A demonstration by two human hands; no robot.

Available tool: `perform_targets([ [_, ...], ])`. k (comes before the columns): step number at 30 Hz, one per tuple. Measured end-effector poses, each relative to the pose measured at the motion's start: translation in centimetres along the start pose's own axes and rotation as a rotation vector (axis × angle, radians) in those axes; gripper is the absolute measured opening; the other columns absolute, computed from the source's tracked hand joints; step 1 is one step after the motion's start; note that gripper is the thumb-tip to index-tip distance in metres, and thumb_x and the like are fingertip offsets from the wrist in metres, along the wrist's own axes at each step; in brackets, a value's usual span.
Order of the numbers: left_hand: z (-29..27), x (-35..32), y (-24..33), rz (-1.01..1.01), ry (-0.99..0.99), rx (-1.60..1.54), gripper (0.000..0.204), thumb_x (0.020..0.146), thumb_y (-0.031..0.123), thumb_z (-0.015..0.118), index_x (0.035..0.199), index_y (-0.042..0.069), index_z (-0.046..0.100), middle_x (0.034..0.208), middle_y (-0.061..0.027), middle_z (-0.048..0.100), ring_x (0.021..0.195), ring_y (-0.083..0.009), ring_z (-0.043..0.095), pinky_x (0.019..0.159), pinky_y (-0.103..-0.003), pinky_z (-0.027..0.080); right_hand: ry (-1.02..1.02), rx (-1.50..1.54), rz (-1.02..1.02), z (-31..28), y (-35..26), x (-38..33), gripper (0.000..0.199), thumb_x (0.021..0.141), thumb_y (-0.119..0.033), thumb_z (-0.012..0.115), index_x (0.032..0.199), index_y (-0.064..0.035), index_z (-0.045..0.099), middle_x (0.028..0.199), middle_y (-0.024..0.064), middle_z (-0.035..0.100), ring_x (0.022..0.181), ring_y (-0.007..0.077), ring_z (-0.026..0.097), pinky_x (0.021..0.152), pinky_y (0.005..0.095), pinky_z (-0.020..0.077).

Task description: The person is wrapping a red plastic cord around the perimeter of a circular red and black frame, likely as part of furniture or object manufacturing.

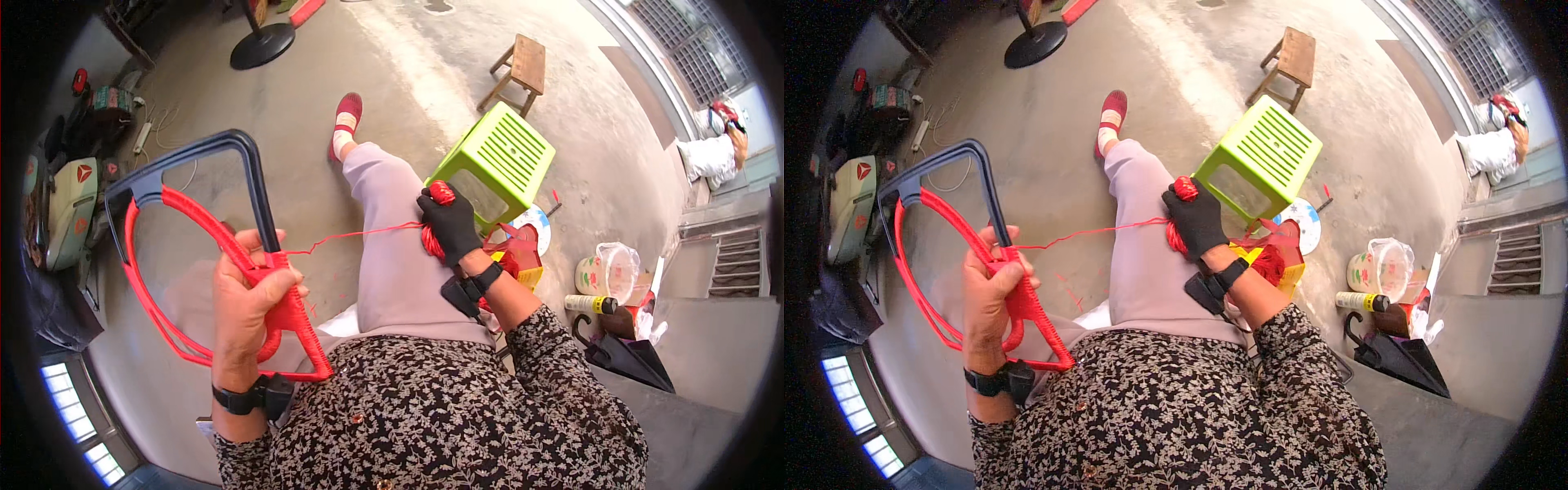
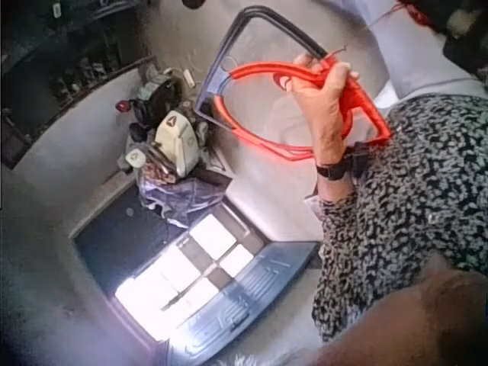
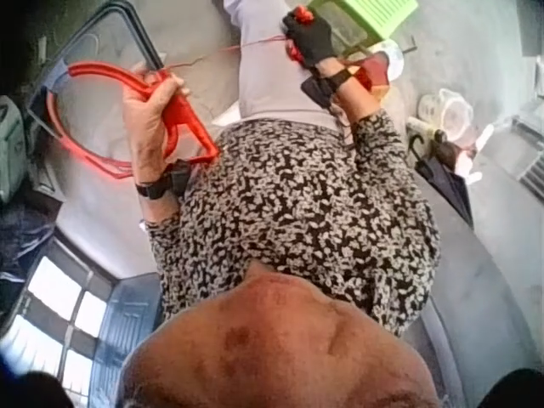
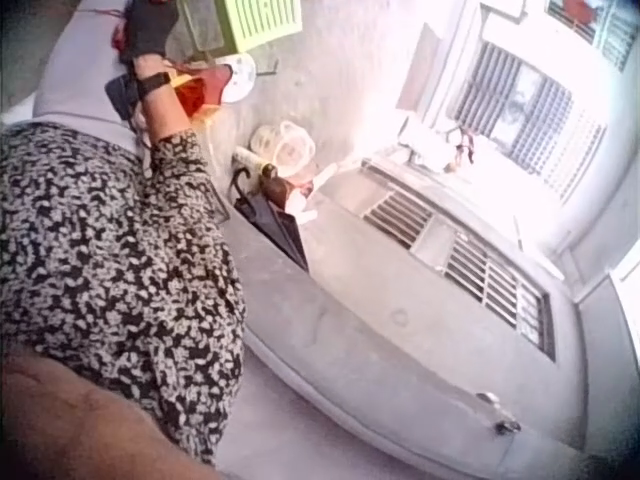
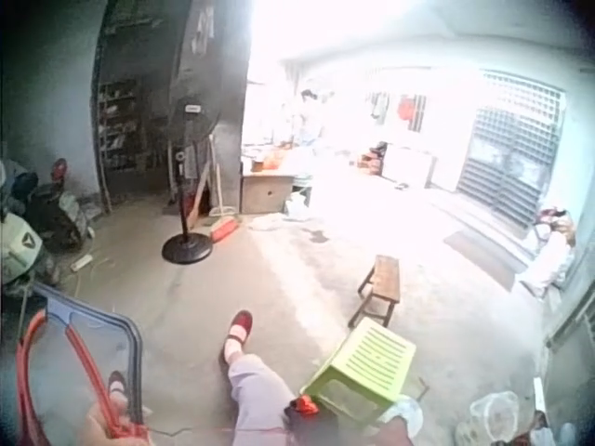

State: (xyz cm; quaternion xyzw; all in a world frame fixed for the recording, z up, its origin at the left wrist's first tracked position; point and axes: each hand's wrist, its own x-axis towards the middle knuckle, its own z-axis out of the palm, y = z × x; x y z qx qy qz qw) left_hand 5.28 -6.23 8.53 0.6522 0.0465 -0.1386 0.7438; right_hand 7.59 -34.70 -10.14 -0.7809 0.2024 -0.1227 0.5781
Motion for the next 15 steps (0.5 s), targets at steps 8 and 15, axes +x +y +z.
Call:
perform_targets([
  [8,1.2,-2.3,5.2,0.119,-0.371,0.016,0.071,0.059,-0.004,0.076,0.122,-0.007,0.043,0.071,-0.0074,0.062,0.065,-0.016,0.065,0.059,-0.026,0.052,-0.009,0.031,-0.005,-0.4,1.2,1.2,0.023,0.08,-0.028,0.063,0.083,-0.0056,0.061,0.069,0.012,0.06,0.066,0.0232,0.06,0.066,0.035,0.0471],
  [15,-1.2,-1.8,1.9,0.105,-0.21,-0.082,0.084,0.068,-0.002,0.067,0.14,-0.001,0.025,0.108,-0.008,0.053,0.093,-0.0158,0.057,0.084,-0.03,0.049,-0.092,-0.027,-0.109,-2.0,1.8,1.1,0.015,0.083,-0.017,0.064,0.086,-0.0026,0.066,0.064,0.0009,0.056,0.057,0.0123,0.052,0.054,0.0304,0.0424],
])
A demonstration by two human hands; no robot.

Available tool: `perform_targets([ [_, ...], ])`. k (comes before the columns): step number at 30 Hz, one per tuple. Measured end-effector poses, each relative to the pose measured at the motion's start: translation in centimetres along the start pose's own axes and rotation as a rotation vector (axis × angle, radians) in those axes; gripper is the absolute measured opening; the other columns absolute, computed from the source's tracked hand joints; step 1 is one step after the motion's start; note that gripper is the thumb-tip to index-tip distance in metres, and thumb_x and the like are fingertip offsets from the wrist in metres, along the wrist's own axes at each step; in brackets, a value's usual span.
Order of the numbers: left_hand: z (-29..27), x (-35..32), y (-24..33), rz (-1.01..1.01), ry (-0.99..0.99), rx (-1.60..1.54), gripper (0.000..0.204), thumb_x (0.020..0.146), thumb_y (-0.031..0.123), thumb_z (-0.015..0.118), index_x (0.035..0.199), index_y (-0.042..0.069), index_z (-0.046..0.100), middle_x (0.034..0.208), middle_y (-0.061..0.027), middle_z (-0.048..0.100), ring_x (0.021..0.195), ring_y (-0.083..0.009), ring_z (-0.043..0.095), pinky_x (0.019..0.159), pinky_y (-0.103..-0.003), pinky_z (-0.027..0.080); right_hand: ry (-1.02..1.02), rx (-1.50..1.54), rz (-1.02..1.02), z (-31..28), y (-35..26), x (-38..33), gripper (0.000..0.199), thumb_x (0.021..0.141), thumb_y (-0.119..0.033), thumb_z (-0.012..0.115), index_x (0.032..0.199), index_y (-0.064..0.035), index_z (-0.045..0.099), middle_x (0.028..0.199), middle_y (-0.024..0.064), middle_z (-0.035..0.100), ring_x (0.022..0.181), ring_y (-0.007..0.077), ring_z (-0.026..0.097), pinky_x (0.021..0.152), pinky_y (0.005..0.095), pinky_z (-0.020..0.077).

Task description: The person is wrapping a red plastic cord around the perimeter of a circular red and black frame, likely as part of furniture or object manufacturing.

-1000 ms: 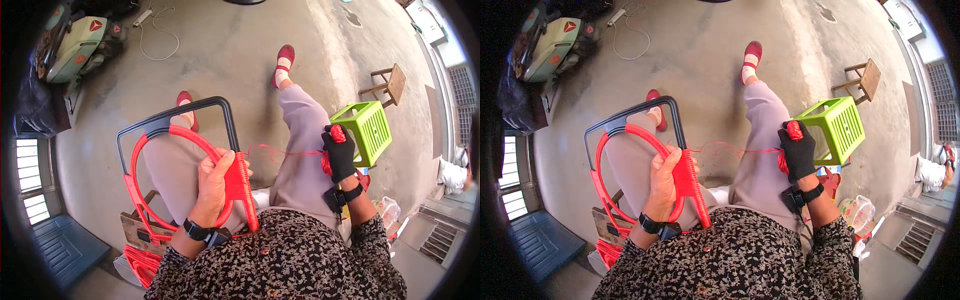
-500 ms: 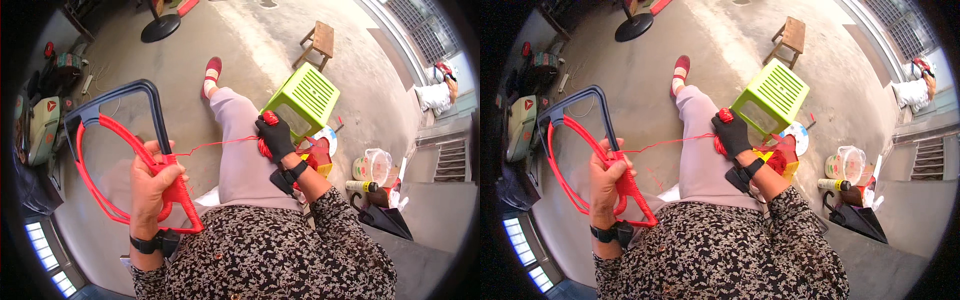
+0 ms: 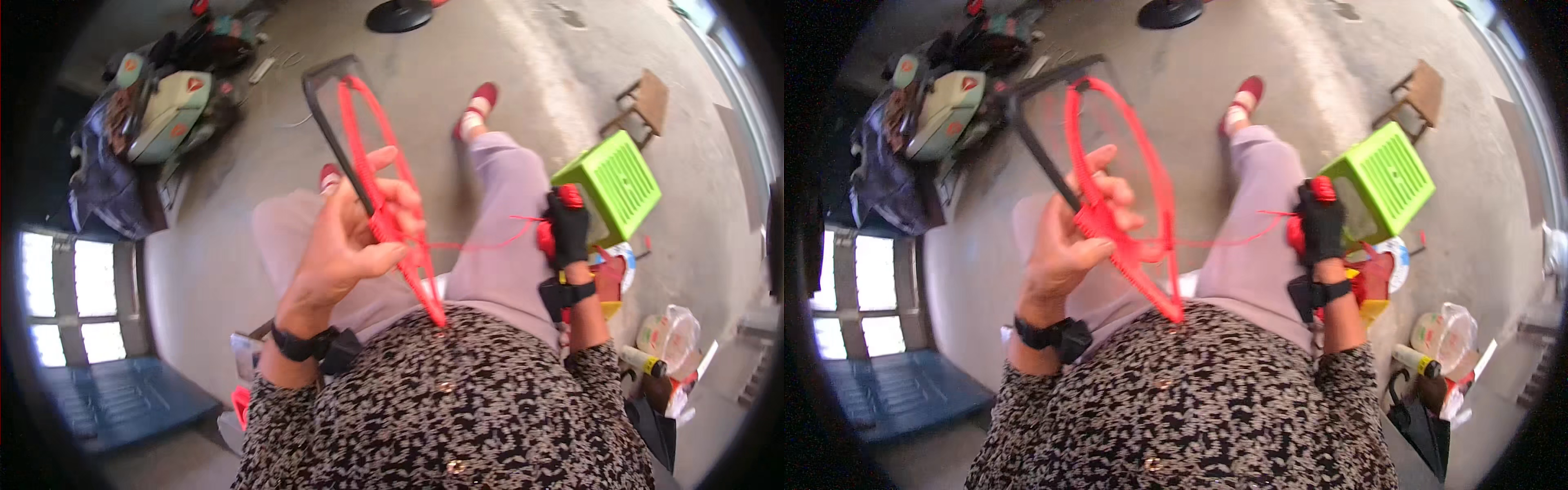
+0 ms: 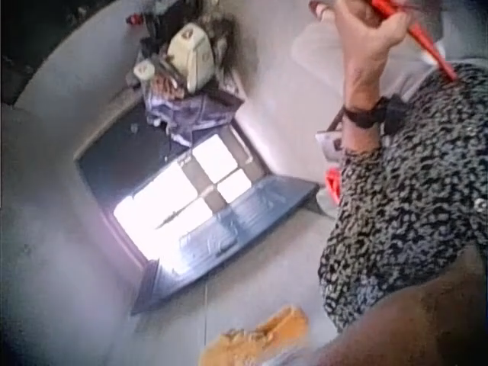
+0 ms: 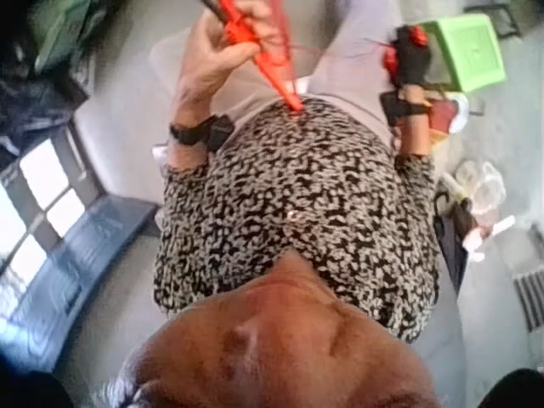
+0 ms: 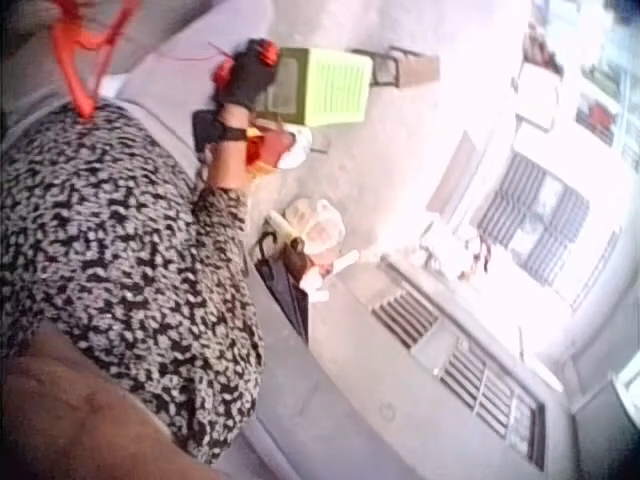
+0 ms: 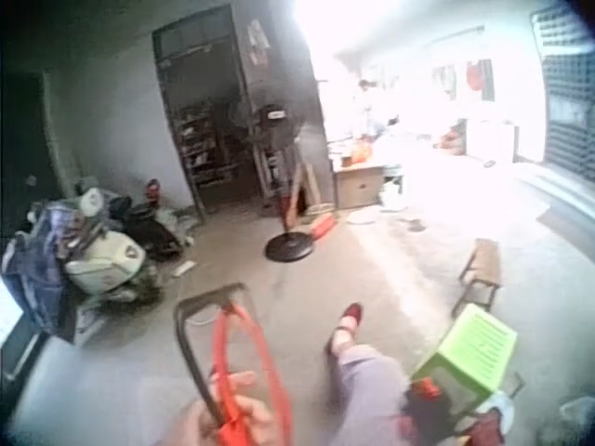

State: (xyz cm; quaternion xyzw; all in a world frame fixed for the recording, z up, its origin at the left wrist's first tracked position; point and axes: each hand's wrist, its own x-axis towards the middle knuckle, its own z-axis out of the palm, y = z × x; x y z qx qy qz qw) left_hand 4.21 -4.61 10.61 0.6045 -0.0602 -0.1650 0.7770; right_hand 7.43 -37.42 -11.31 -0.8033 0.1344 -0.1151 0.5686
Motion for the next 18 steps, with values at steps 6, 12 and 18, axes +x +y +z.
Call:
perform_targets([
  [6,-2.9,-1.8,-3.2,0.049,0.181,-0.114,0.093,0.065,0.017,0.076,0.141,-0.003,0.027,0.125,-0.0132,0.05,0.113,-0.025,0.054,0.103,-0.039,0.04,0.013,0.222,0.11,0.5,-2.3,0.6,0.014,0.082,-0.012,0.066,0.091,-0.0014,0.065,0.073,0.0026,0.061,0.061,0.0108,0.055,0.057,0.0261,0.0428],
  [12,-3.6,-3.0,-4.2,0.143,0.171,-0.201,0.088,0.069,0.014,0.069,0.142,-0.002,0.023,0.133,-0.018,0.045,0.123,-0.0305,0.049,0.107,-0.043,0.035,0.011,0.209,0.114,1.0,-2.4,0.7,0.016,0.081,-0.009,0.066,0.095,-0.0015,0.064,0.074,0.0017,0.061,0.061,0.0107,0.054,0.057,0.0258,0.043],
  [18,-2.9,-3.4,-5.4,0.142,0.246,-0.22,0.071,0.071,0.001,0.058,0.137,-0.003,0.032,0.117,-0.0126,0.054,0.114,-0.0278,0.054,0.107,-0.044,0.036,-0.021,-0.037,-0.202,-0.7,2.1,1.5,0.018,0.08,-0.011,0.067,0.097,-0.0039,0.066,0.077,0.0061,0.064,0.066,0.0142,0.059,0.062,0.0288,0.0464],
])
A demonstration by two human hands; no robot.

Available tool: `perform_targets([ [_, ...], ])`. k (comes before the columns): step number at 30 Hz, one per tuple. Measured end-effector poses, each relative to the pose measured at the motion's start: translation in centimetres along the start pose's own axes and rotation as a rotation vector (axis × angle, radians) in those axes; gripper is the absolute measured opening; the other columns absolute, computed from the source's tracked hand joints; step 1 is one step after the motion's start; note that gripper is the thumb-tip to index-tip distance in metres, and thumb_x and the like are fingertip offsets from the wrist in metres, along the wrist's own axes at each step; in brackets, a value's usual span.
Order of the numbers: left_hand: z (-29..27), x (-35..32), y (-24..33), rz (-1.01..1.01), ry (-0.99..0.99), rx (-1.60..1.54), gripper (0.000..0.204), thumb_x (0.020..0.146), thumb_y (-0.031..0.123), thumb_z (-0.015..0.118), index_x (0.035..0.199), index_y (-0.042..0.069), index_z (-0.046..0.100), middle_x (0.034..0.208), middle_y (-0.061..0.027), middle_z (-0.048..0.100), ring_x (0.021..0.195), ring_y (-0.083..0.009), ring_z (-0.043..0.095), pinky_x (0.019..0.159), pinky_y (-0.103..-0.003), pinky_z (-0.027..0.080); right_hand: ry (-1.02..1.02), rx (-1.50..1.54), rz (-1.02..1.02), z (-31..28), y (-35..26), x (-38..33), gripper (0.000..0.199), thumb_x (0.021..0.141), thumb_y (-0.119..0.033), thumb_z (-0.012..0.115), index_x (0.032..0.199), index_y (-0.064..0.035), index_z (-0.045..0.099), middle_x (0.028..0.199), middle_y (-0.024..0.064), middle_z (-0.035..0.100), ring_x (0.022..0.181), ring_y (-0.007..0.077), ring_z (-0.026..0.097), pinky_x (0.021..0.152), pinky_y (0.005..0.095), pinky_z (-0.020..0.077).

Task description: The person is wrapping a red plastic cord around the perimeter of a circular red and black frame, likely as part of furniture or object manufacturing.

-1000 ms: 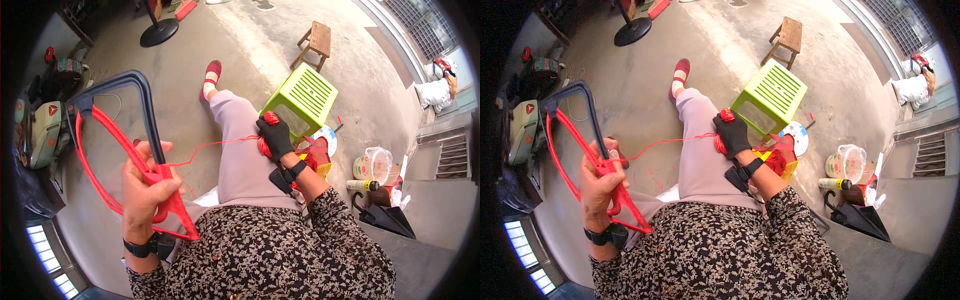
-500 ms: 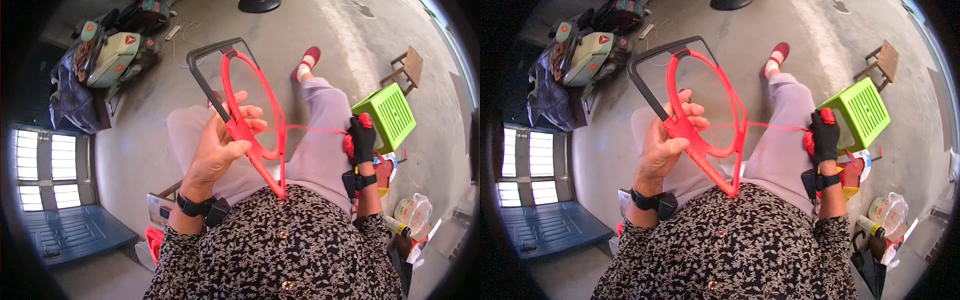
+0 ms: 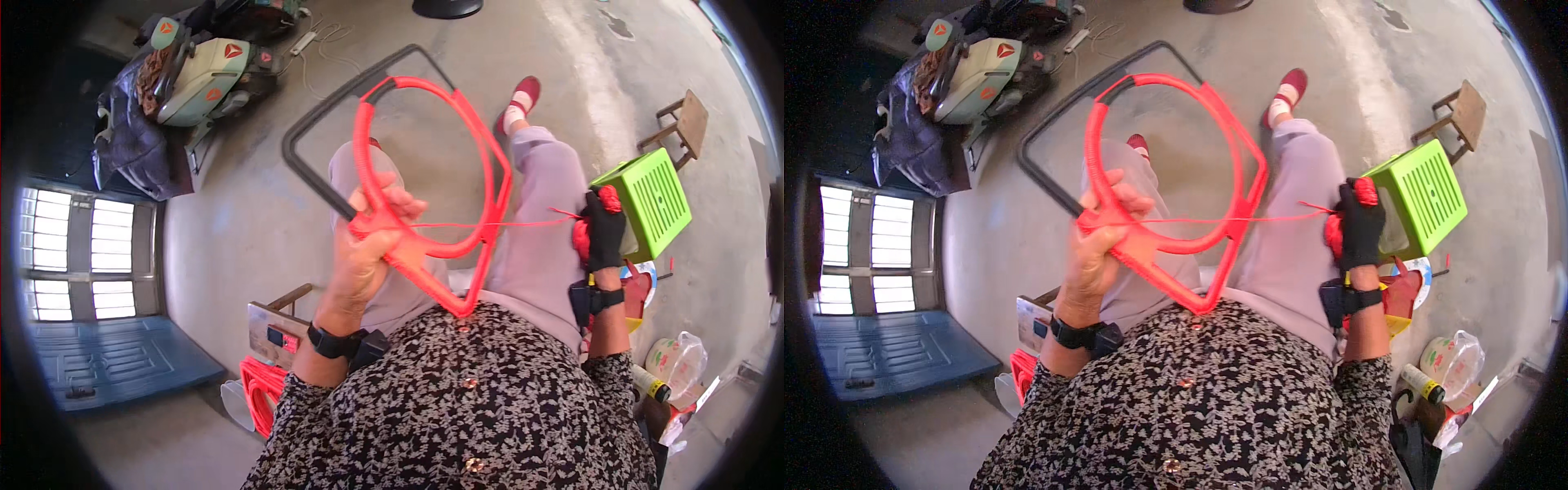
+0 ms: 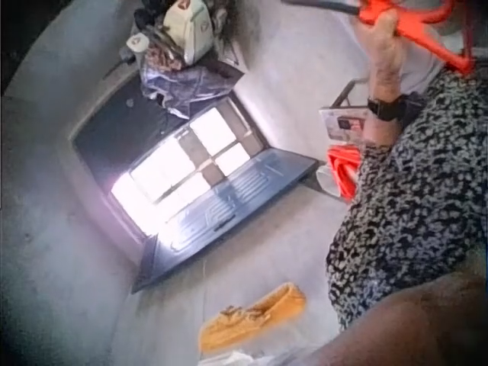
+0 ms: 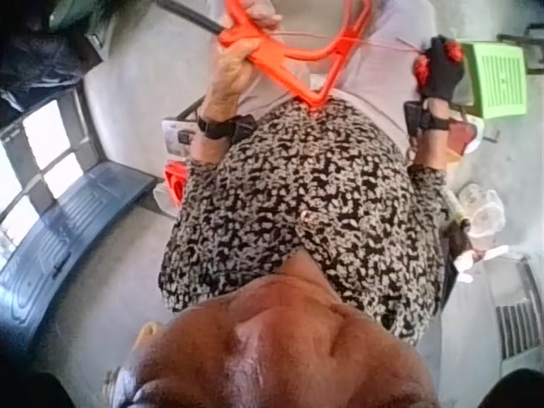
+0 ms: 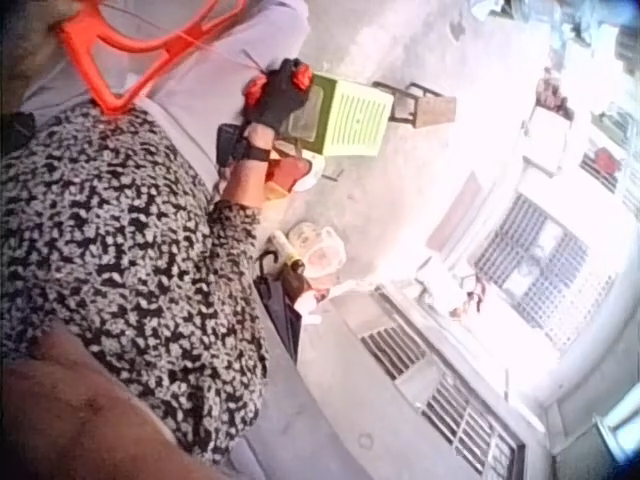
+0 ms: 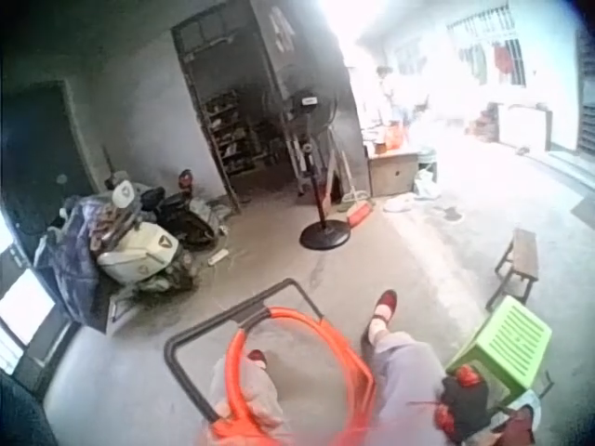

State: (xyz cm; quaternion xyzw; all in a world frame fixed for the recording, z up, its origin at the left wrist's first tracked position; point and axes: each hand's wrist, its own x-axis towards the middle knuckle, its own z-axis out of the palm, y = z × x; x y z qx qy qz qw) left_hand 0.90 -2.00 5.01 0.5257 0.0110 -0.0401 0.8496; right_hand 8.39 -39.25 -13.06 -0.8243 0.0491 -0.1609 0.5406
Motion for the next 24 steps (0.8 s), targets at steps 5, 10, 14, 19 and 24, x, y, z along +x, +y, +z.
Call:
perform_targets([
  [5,1.0,1.1,-0.7,0.236,0.154,0.032,0.052,0.078,-0.007,0.052,0.128,0.0,0.039,0.105,-0.0064,0.055,0.103,-0.0226,0.057,0.105,-0.044,0.038,0.092,-0.086,0.012,3.4,-8.5,-0.2,0.019,0.078,-0.015,0.069,0.093,-0.005,0.063,0.082,0.0115,0.067,0.076,0.0258,0.065,0.074,0.0342,0.0494],
  [10,0.4,2.4,-6.2,0.177,0.176,0.425,0.042,0.081,-0.011,0.052,0.12,0.001,0.04,0.098,-0.008,0.057,0.095,-0.018,0.059,0.083,-0.034,0.052,0.056,-0.002,0.122,3.6,-8.4,0.1,0.017,0.078,-0.015,0.069,0.092,-0.0059,0.063,0.082,0.0119,0.067,0.075,0.0249,0.064,0.072,0.0344,0.0493],
  [14,-0.2,3.9,-9.0,-0.08,0.09,0.395,0.037,0.082,-0.009,0.054,0.117,-0.001,0.043,0.093,-0.0072,0.059,0.085,-0.0178,0.063,0.07,-0.029,0.054,0.02,-0.018,0.165,3.6,-8.7,-0.3,0.018,0.078,-0.014,0.068,0.093,-0.0046,0.062,0.083,0.0114,0.067,0.075,0.0229,0.064,0.072,0.0333,0.0488],
  [19,-1.6,5.7,-11.8,-0.151,0.153,0.229,0.025,0.088,0.003,0.053,0.112,0.0,0.047,0.089,-0.0081,0.061,0.08,-0.0177,0.064,0.071,-0.031,0.053,-0.059,0.007,0.173,4.0,-10.2,-1.6,0.021,0.076,-0.012,0.069,0.094,-0.0031,0.062,0.086,0.0114,0.067,0.079,0.024,0.064,0.075,0.0337,0.0487],
  [24,-1.8,6.5,-12.9,-0.137,0.147,0.316,0.024,0.087,0.002,0.049,0.111,-0.001,0.046,0.089,-0.0094,0.061,0.078,-0.0181,0.064,0.071,-0.031,0.053,-0.117,-0.025,0.163,4.7,-13.2,-2.6,0.019,0.076,-0.013,0.069,0.092,-0.0036,0.063,0.086,0.0123,0.066,0.079,0.0235,0.065,0.074,0.0338,0.0489],
])
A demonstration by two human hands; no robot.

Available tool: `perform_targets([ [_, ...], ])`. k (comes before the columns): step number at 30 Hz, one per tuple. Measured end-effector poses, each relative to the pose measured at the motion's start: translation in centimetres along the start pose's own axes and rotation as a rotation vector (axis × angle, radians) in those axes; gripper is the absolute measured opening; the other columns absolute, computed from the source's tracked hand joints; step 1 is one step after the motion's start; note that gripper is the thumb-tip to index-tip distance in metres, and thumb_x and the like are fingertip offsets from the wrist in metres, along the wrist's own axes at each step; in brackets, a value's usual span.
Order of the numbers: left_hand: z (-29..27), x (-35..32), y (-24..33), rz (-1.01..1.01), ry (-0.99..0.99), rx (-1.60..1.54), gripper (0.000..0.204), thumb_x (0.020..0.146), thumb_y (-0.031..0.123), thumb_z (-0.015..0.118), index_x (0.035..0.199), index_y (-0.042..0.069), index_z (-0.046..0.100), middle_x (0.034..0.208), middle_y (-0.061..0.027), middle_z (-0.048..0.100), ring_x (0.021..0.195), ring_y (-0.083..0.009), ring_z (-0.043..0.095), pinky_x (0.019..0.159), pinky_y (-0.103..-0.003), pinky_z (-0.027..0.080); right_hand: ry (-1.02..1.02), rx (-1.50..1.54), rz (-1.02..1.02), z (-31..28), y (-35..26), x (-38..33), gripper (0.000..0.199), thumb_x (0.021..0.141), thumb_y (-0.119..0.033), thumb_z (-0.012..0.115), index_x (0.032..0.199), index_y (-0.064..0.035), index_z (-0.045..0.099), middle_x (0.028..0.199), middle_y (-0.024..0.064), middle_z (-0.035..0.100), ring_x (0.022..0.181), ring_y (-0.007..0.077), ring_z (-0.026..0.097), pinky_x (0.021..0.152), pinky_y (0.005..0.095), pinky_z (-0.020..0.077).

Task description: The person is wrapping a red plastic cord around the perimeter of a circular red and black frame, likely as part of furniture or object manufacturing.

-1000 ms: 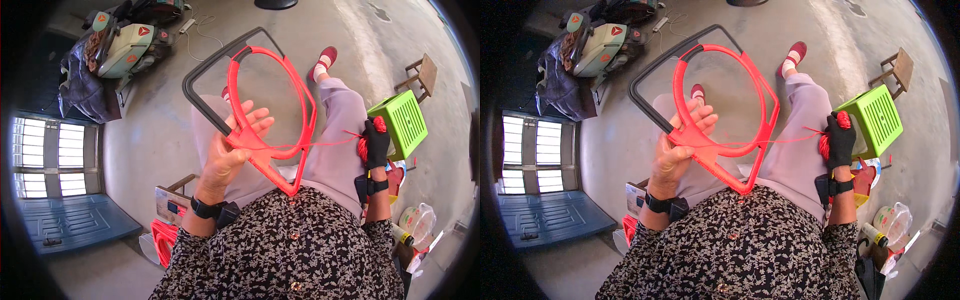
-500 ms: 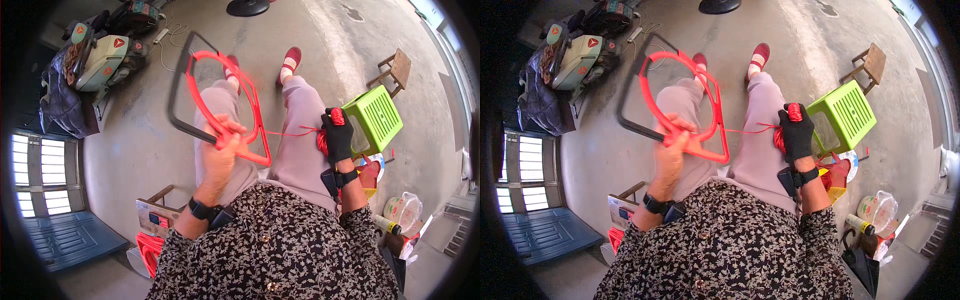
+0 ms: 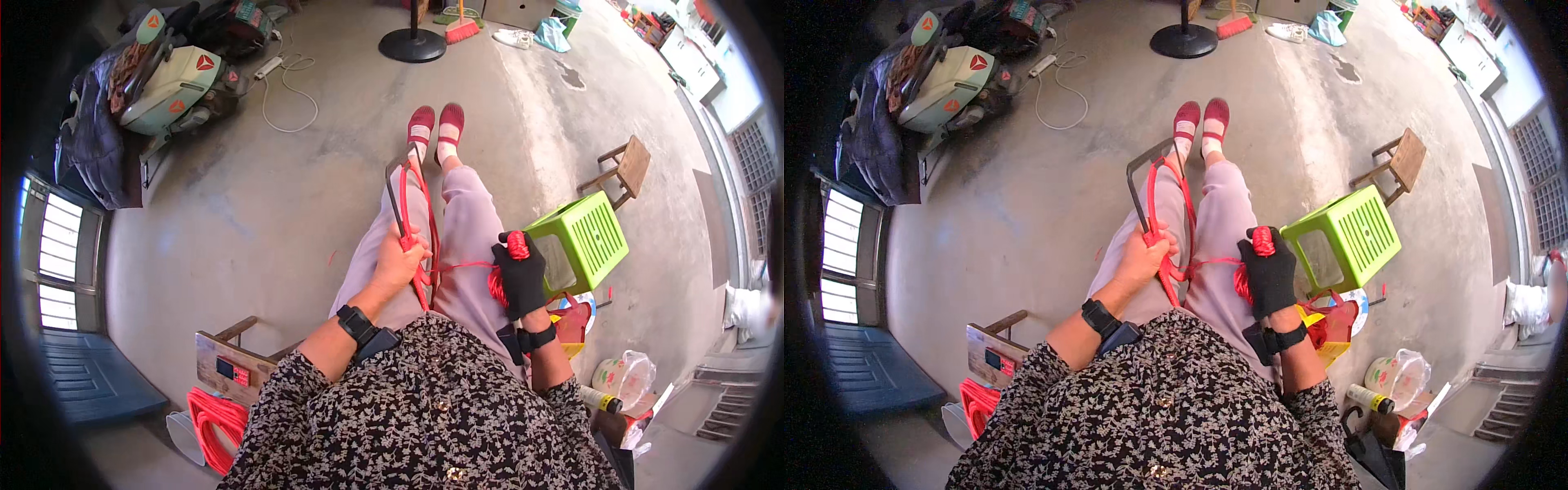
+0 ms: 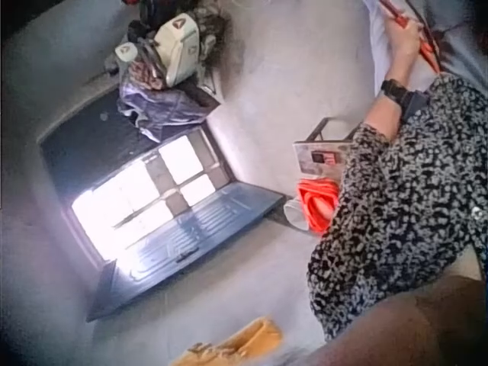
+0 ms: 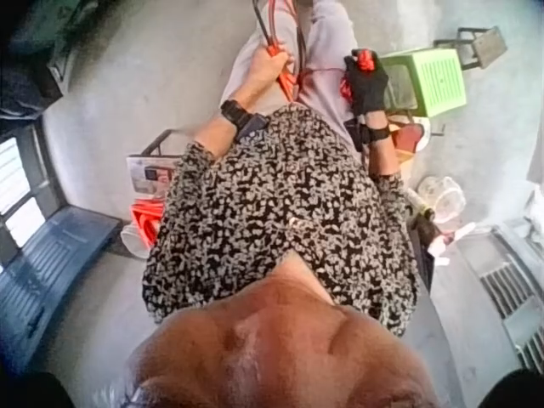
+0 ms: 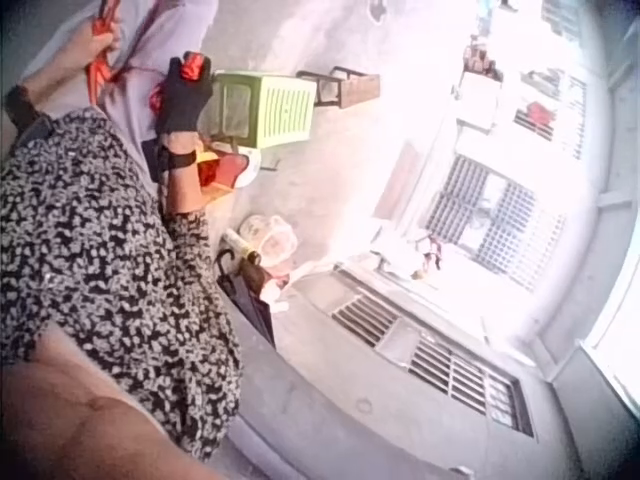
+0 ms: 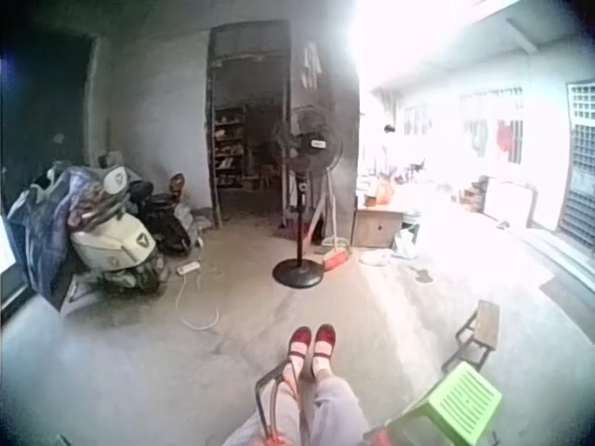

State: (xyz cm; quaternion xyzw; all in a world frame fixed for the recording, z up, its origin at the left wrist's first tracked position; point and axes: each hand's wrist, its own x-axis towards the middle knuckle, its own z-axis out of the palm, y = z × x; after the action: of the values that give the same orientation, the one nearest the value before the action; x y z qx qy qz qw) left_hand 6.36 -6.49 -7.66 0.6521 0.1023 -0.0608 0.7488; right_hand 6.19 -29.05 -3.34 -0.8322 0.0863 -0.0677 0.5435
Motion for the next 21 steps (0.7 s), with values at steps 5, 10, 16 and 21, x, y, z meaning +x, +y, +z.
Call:
perform_targets([
  [5,0.3,0.3,0.1,-0.035,0.011,0.05,0.026,0.085,0.0,0.048,0.111,-0.001,0.045,0.088,-0.0103,0.061,0.076,-0.0186,0.064,0.07,-0.031,0.054,-0.07,0.004,-0.026,0.4,-1.3,-0.2,0.019,0.076,-0.015,0.069,0.092,-0.006,0.064,0.082,0.0115,0.067,0.074,0.0209,0.065,0.071,0.0335,0.0495],
  [10,0.1,0.2,0.2,0.012,-0.042,0.045,0.029,0.084,-0.001,0.051,0.113,-0.002,0.044,0.091,-0.0108,0.061,0.08,-0.0202,0.066,0.073,-0.031,0.054,-0.115,-0.07,-0.102,1.0,-2.4,0.2,0.021,0.077,-0.016,0.07,0.094,-0.0059,0.063,0.082,0.0123,0.067,0.075,0.0217,0.066,0.07,0.0336,0.05],
  [16,-5.9,-2.2,4.7,0.193,0.073,0.45,0.041,0.081,0.009,0.066,0.118,-0.003,0.053,0.102,-0.0112,0.06,0.095,-0.0155,0.059,0.079,-0.028,0.05,-0.176,-0.114,-0.09,1.2,-0.7,0.7,0.021,0.077,-0.014,0.07,0.094,-0.0053,0.063,0.083,0.013,0.067,0.076,0.0248,0.066,0.069,0.0342,0.0503],
  [21,-4.7,-7.8,22.4,0.965,0.097,0.458,0.058,0.085,0.025,0.06,0.133,-0.002,0.043,0.131,-0.0209,0.05,0.105,-0.0255,0.058,0.084,-0.032,0.049,-0.12,-0.096,0.016,-0.4,0.8,0.9,0.021,0.076,-0.015,0.07,0.094,-0.0047,0.064,0.083,0.0118,0.068,0.074,0.0226,0.065,0.07,0.0333,0.0501],
])
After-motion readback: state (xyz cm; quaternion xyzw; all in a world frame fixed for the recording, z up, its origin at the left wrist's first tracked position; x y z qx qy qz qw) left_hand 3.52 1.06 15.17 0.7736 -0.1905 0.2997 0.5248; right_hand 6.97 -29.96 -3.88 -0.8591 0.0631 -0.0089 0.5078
